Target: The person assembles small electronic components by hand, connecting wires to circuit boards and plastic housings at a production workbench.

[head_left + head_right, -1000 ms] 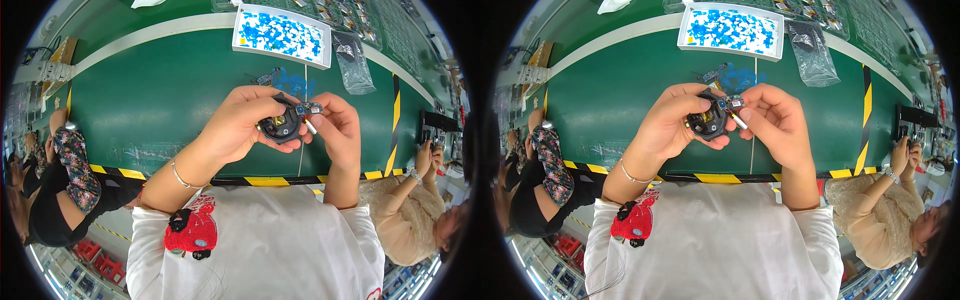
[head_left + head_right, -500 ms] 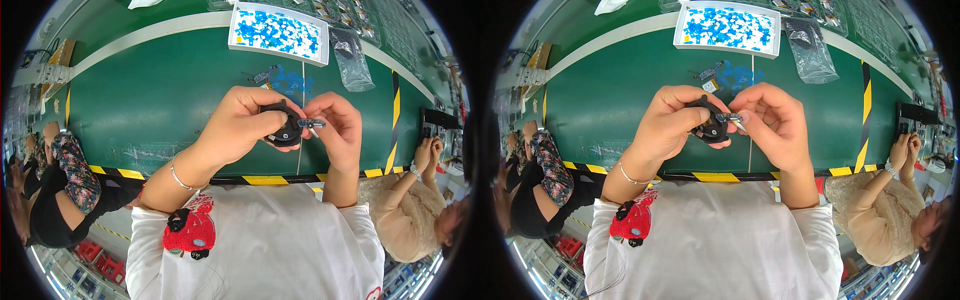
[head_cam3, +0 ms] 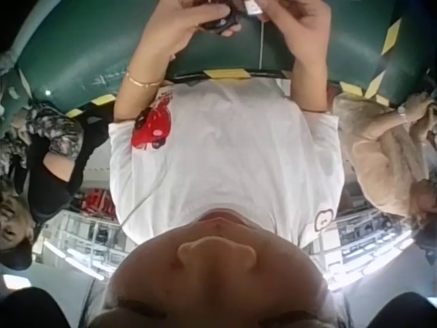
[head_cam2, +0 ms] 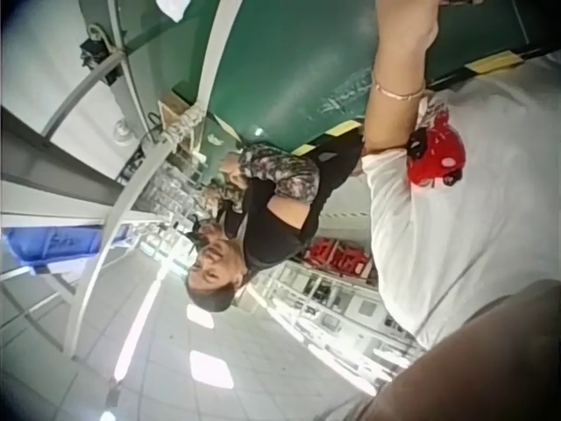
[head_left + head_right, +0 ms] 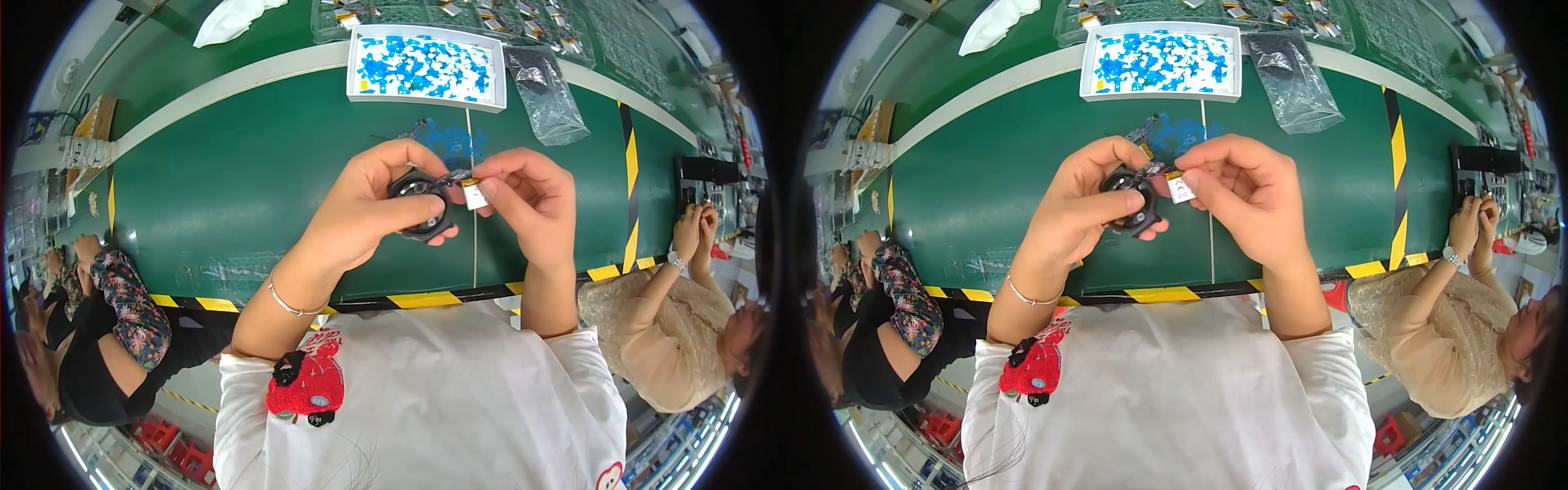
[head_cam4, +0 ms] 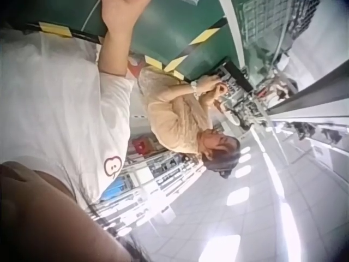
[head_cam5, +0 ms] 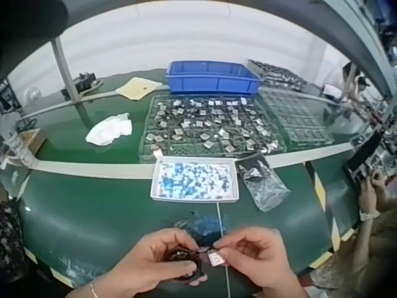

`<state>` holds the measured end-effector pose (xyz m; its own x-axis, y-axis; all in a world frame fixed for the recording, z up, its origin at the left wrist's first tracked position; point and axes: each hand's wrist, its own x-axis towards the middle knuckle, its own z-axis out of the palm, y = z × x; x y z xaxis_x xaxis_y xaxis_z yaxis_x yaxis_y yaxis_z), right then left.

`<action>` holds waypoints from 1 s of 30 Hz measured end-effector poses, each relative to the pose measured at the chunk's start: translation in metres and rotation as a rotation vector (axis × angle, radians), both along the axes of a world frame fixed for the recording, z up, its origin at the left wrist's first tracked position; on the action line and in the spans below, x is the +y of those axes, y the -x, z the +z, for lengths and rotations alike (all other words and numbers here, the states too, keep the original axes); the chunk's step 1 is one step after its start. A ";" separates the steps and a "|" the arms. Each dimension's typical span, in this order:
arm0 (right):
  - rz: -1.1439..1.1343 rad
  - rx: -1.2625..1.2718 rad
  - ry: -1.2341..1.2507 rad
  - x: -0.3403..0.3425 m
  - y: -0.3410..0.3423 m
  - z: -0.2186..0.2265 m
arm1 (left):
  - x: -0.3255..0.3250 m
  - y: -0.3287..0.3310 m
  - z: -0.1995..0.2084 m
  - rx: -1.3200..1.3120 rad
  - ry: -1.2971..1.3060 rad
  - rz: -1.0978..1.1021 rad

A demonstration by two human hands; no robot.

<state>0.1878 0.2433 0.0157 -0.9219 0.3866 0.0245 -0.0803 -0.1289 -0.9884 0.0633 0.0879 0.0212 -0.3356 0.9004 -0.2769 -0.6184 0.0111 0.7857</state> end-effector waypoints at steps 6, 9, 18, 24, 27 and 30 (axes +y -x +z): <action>-0.032 0.020 0.067 -0.008 0.005 0.003 | 0.000 -0.005 -0.008 0.221 0.058 -0.004; -0.069 -0.042 0.072 -0.002 0.006 0.002 | 0.001 -0.004 -0.004 0.168 0.044 -0.047; 0.272 -0.218 0.490 0.004 0.007 -0.004 | -0.001 -0.005 -0.007 0.083 -0.079 -0.029; 0.115 -0.089 0.186 0.004 0.009 -0.011 | 0.006 0.003 -0.017 0.417 0.021 -0.003; 0.066 -0.056 0.185 0.001 0.013 -0.008 | 0.004 0.006 -0.013 0.494 0.047 0.018; 0.051 -0.017 0.183 -0.008 0.016 -0.004 | -0.006 0.002 -0.004 0.625 0.110 0.014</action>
